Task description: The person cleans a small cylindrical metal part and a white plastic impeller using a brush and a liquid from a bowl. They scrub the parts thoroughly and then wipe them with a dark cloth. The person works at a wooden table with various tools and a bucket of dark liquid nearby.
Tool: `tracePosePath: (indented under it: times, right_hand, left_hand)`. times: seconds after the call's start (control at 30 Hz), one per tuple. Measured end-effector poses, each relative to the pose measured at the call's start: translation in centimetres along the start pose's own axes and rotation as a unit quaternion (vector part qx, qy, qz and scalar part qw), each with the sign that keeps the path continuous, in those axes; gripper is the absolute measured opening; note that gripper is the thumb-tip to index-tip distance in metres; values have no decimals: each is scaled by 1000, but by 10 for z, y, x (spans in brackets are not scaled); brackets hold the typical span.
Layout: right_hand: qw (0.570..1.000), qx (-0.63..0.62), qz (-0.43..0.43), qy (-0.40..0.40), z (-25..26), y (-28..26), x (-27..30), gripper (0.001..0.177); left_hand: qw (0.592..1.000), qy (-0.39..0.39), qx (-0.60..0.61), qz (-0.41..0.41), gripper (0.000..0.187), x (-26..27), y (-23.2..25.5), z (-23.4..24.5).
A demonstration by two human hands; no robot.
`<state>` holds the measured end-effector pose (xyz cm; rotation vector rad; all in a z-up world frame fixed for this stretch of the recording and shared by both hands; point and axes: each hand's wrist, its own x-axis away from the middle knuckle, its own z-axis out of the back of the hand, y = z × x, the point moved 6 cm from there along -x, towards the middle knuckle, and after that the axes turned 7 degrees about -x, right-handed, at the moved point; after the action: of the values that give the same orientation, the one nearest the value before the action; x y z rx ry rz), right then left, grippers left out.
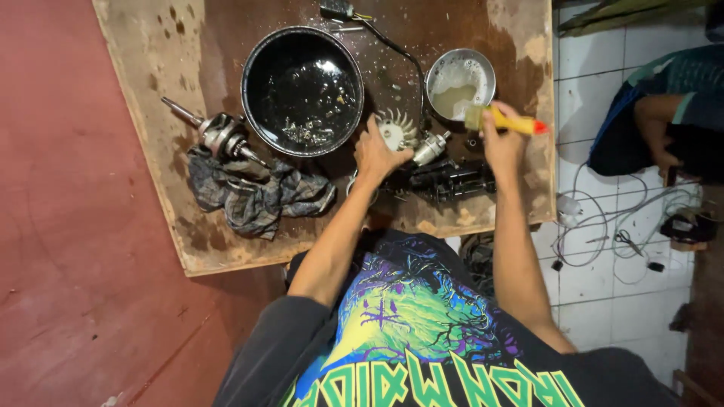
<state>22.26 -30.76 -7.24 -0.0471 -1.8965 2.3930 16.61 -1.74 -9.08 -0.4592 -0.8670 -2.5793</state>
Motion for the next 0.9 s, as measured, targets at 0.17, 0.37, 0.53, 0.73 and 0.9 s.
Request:
tracePosePath:
  times: [0.17, 0.37, 0.53, 0.73, 0.9]
  right_hand:
    - [945, 215, 248, -7, -40, 8, -70, 25]
    - [930, 331, 50, -150, -69, 80, -107, 27]
    - [946, 256, 120, -157, -60, 58, -99, 28]
    - [983, 106, 94, -121, -40, 57, -99, 20]
    - [906, -387, -165, 40, -9, 122, -106, 21]
  left_hand:
    - [933, -91, 343, -54, 93, 8, -46, -39]
    - [530, -294, 793, -67, 81, 93, -17, 53]
    - [471, -258, 835, -122, 78, 136, -17, 101]
    - [529, -154, 833, -41, 63, 132, -107, 44]
    - [583, -77, 809, -23, 48, 144, -124, 52]
